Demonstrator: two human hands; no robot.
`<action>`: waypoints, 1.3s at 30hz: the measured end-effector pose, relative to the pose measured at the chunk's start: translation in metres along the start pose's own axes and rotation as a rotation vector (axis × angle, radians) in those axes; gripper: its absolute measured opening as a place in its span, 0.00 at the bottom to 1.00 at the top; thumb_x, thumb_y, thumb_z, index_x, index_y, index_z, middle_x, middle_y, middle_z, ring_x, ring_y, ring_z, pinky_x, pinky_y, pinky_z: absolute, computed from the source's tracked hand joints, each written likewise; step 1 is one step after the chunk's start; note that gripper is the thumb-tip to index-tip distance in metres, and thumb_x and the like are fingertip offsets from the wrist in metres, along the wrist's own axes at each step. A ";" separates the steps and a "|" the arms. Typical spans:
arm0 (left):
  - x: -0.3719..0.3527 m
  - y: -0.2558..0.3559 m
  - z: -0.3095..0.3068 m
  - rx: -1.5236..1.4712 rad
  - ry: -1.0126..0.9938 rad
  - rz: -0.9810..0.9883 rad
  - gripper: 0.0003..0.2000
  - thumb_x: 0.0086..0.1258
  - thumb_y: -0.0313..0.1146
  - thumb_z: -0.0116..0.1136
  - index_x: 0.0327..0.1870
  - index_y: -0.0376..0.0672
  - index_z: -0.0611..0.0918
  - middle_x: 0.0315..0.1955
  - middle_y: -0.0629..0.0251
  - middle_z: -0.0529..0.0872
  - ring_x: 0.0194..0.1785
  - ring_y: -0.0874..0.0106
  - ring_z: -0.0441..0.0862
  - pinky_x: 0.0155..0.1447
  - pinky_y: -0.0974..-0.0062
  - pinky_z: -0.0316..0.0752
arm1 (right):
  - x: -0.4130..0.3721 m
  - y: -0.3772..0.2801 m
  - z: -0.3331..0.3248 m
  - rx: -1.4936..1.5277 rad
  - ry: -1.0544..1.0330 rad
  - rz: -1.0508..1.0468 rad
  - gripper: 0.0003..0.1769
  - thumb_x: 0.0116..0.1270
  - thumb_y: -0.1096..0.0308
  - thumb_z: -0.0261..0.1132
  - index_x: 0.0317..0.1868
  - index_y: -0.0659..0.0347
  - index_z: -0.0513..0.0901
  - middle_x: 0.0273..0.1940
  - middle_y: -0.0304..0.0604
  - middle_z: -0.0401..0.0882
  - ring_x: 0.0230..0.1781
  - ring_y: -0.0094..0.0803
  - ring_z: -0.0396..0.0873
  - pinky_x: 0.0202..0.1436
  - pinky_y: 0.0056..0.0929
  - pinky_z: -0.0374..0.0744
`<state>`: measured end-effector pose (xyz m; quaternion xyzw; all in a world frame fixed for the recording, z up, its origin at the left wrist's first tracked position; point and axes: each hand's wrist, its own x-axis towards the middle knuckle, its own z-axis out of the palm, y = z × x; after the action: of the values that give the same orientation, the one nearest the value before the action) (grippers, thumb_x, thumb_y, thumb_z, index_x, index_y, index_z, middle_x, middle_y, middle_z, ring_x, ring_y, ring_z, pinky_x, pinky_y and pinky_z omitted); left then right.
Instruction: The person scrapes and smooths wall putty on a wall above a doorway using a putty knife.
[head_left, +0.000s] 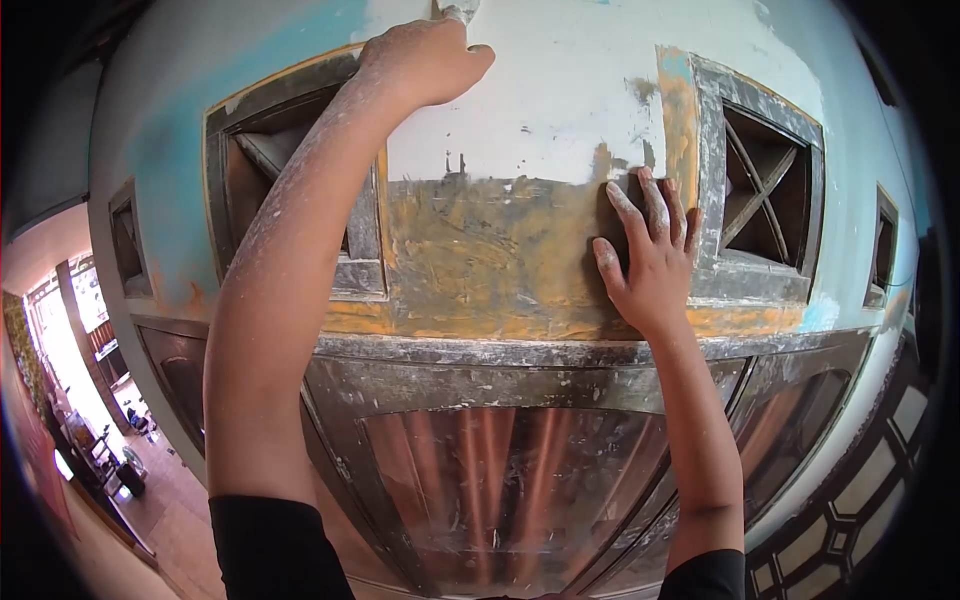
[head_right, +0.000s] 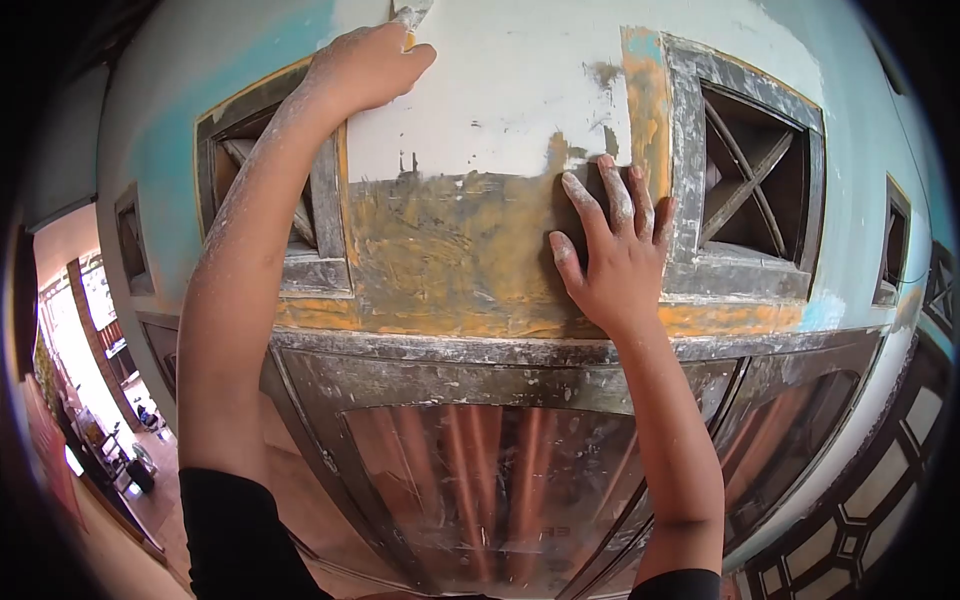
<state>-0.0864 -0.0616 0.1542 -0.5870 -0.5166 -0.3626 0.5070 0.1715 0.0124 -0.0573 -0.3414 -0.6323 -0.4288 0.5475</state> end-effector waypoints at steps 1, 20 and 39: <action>0.003 0.001 0.005 -0.005 -0.005 -0.004 0.25 0.71 0.53 0.50 0.45 0.35 0.86 0.28 0.51 0.88 0.40 0.53 0.89 0.52 0.50 0.81 | 0.001 0.000 0.000 0.001 0.001 0.004 0.31 0.71 0.49 0.65 0.74 0.38 0.75 0.81 0.40 0.62 0.83 0.51 0.55 0.83 0.68 0.45; -0.087 0.068 0.035 -1.216 -0.011 -0.098 0.33 0.80 0.44 0.45 0.84 0.47 0.57 0.34 0.55 0.90 0.29 0.67 0.88 0.41 0.66 0.85 | 0.007 -0.011 -0.002 0.108 0.062 0.028 0.30 0.76 0.49 0.59 0.75 0.44 0.73 0.77 0.46 0.69 0.80 0.51 0.61 0.83 0.64 0.46; -0.113 0.096 0.094 -1.157 0.440 0.226 0.53 0.75 0.77 0.24 0.83 0.34 0.53 0.36 0.45 0.88 0.41 0.46 0.88 0.44 0.57 0.80 | 0.060 -0.074 -0.018 0.825 -0.147 0.248 0.20 0.84 0.54 0.49 0.55 0.61 0.77 0.31 0.61 0.84 0.35 0.66 0.81 0.41 0.59 0.76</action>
<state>-0.0252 0.0069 0.0049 -0.7289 -0.0552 -0.6400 0.2368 0.1025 -0.0361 -0.0102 -0.1973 -0.7421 -0.0458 0.6389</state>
